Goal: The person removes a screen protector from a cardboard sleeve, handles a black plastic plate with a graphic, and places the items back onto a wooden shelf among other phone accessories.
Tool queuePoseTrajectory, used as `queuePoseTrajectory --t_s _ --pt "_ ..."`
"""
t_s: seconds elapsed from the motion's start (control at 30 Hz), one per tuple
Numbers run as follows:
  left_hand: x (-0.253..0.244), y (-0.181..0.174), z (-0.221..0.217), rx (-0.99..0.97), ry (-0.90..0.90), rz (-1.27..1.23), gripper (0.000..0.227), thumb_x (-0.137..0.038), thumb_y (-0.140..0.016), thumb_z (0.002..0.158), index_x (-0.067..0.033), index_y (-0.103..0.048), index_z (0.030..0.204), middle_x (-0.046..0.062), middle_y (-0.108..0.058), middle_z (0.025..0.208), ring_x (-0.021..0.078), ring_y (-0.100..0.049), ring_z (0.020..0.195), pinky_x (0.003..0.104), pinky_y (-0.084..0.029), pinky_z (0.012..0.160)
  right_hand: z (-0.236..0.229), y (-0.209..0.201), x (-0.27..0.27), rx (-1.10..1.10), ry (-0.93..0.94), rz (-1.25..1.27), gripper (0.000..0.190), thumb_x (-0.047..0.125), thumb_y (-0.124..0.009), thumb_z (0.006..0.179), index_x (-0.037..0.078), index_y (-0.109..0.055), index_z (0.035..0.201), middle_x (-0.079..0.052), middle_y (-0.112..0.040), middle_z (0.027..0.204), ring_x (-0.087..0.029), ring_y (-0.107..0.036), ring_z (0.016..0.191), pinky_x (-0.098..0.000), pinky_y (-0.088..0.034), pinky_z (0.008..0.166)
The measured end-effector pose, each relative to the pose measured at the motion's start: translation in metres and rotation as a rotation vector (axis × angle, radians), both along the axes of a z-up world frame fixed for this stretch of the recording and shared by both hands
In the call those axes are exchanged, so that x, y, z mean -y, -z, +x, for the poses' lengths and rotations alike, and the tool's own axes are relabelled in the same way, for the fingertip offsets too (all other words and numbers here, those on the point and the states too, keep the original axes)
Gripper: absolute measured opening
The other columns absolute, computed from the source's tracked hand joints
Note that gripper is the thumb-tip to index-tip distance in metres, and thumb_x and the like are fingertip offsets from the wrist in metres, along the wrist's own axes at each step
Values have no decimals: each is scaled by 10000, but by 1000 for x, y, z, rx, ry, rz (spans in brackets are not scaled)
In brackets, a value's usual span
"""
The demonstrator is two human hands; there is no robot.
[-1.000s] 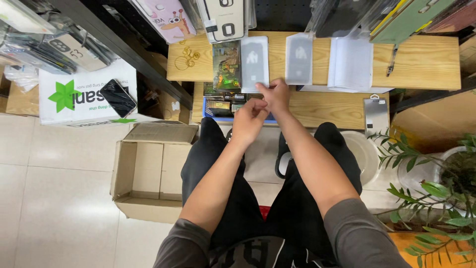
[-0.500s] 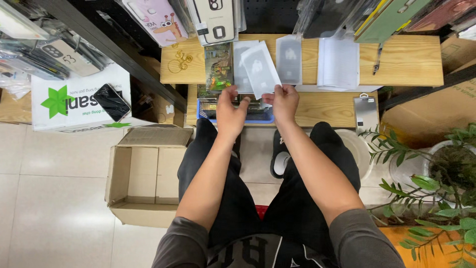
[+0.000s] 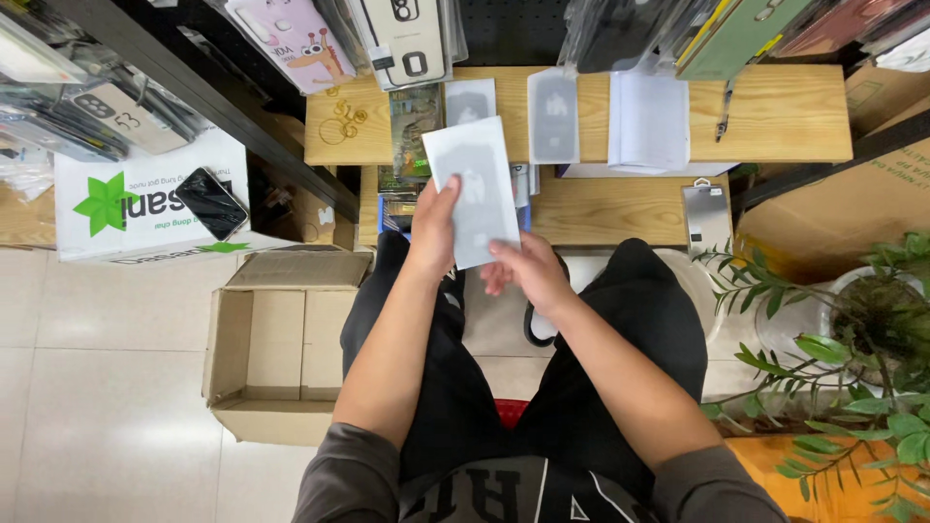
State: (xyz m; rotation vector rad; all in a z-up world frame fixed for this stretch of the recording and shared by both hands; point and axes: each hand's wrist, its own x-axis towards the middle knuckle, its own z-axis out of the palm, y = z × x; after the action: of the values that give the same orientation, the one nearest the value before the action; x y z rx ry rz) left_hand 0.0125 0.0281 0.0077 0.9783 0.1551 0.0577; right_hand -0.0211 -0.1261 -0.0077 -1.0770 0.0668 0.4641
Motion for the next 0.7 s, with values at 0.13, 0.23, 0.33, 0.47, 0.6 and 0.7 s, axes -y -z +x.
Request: queuePoseTrajectory --t_s 0.13,0.23,0.33,0.47,0.6,0.7 --pt "-1 13 1 72 98 145 293 -274 -582 1041 -53 -608 1231 89 -739 1026 141 -705 922 361 -588 848 6 5 6 48 -147 -34 197 106 -701 923 -36 -693 788 -222 -673 605 -265 -669 429 -347 -555 392" --pt "0 34 7 105 186 213 324 -265 -556 1061 -23 -603 1271 130 -743 1019 190 -728 887 386 -584 838 9 3 6 5 -112 44 106 57 -719 871 -43 -690 848 -228 -668 629 -287 -681 465 -362 -574 418" --pt "10 35 5 119 173 206 286 -204 -580 1056 -31 -598 1283 73 -737 1058 116 -688 947 357 -577 864 12 -6 12 -68 -65 99 109 27 -736 840 -57 -685 888 -256 -694 687 -302 -701 504 -382 -599 451" --pt "19 -37 -24 127 202 308 207 -192 -581 1051 -36 -616 1182 29 -667 975 123 -610 919 346 -550 870 14 -7 23 -133 -51 200 170 9 -725 838 -58 -682 988 -247 -723 806 -310 -754 647 -364 -644 554" --pt "17 -11 -16 149 242 335 211 -203 -578 1058 -34 -639 1168 38 -703 952 103 -612 902 342 -548 879 31 8 60 16 -116 15 251 95 -745 848 -52 -701 1048 -223 -742 866 -321 -768 731 -441 -658 632" --pt "18 0 -15 147 265 365 219 -203 -593 1050 -23 -653 1160 43 -713 937 96 -596 896 337 -544 865 51 18 86 89 -52 -3 242 139 -719 886 -35 -686 1051 -165 -722 865 -279 -750 759 -436 -650 677"
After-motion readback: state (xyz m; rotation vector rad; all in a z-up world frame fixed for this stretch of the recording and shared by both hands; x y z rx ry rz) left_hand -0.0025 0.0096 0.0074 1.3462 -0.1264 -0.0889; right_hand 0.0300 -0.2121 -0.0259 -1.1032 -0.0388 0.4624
